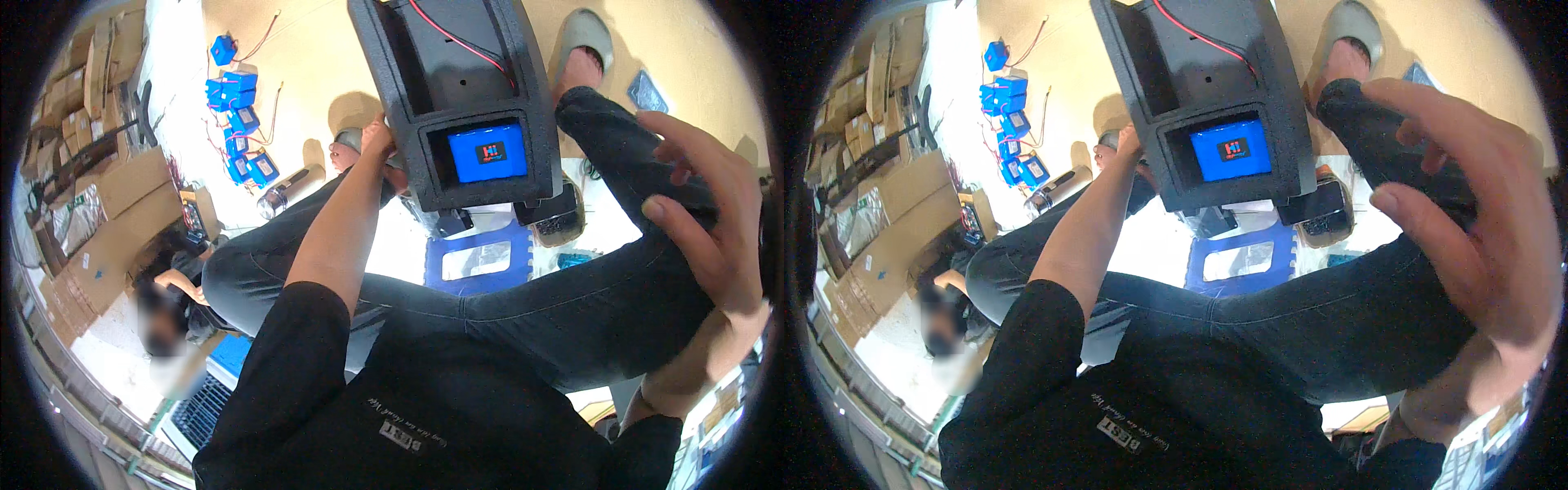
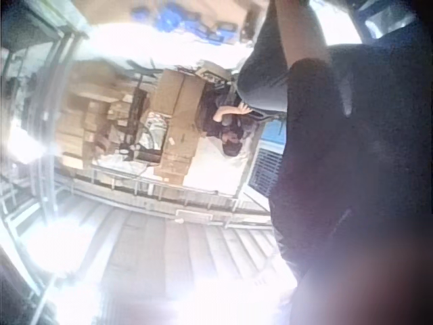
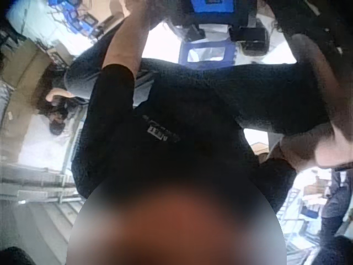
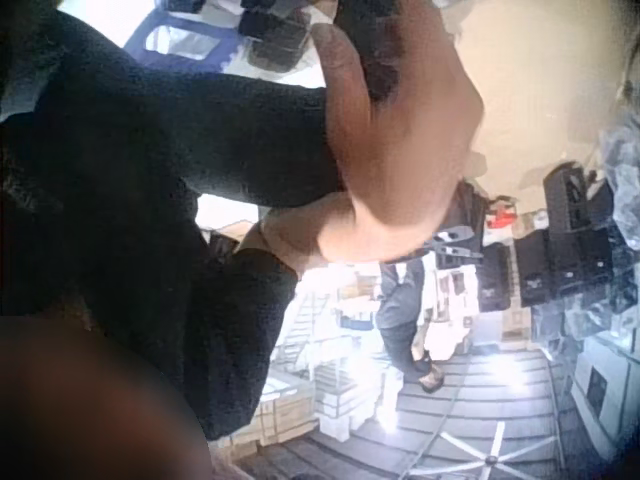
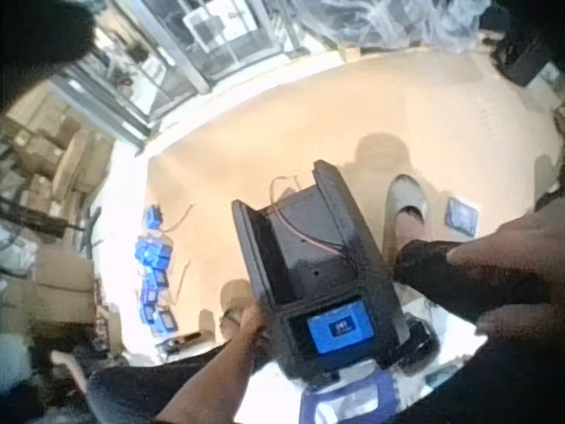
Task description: The person places a blue battery pack into a black plastic housing, then repeatedly wraps white foam padding around the battery and tucks it into the housing. The person uses a knife to trim the foam and adjusts the fit multiple times.
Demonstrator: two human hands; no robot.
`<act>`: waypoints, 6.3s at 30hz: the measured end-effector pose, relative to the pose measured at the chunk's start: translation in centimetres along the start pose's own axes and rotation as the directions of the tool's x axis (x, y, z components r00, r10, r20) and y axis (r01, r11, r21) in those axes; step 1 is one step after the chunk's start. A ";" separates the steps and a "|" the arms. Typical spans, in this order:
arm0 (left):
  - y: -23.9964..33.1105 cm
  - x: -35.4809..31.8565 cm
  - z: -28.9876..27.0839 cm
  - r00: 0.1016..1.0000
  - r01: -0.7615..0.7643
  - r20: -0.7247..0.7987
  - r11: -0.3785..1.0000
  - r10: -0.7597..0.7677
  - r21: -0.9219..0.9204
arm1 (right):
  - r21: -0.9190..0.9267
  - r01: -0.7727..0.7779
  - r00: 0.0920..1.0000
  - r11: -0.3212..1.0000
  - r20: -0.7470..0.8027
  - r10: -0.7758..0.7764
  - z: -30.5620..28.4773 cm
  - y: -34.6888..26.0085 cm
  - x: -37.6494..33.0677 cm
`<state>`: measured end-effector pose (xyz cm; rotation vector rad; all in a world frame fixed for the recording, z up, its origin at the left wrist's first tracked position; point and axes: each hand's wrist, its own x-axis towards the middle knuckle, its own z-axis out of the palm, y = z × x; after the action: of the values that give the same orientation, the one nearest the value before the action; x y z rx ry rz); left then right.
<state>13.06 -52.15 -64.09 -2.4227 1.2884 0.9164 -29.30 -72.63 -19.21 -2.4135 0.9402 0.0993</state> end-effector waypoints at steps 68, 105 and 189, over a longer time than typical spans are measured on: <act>9.2 -26.2 -23.0 0.839 -0.508 -0.274 0.857 0.470 -0.088 | 0.396 -0.758 0.652 0.519 0.436 0.620 43.3 12.9 -27.5; 16.1 -21.0 11.6 0.968 -0.212 0.181 0.951 0.174 0.223 | 0.517 -0.337 0.940 0.787 0.134 0.314 39.7 14.7 -11.3; 8.8 -24.8 -16.7 0.897 -0.368 -0.323 0.915 0.302 -0.165 | 0.565 -0.759 0.427 0.323 0.058 0.902 41.9 18.9 -18.5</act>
<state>2.61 -49.05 -34.88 -2.6305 1.8520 0.8442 -50.32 -51.49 -58.79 -1.1982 2.0103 -0.1099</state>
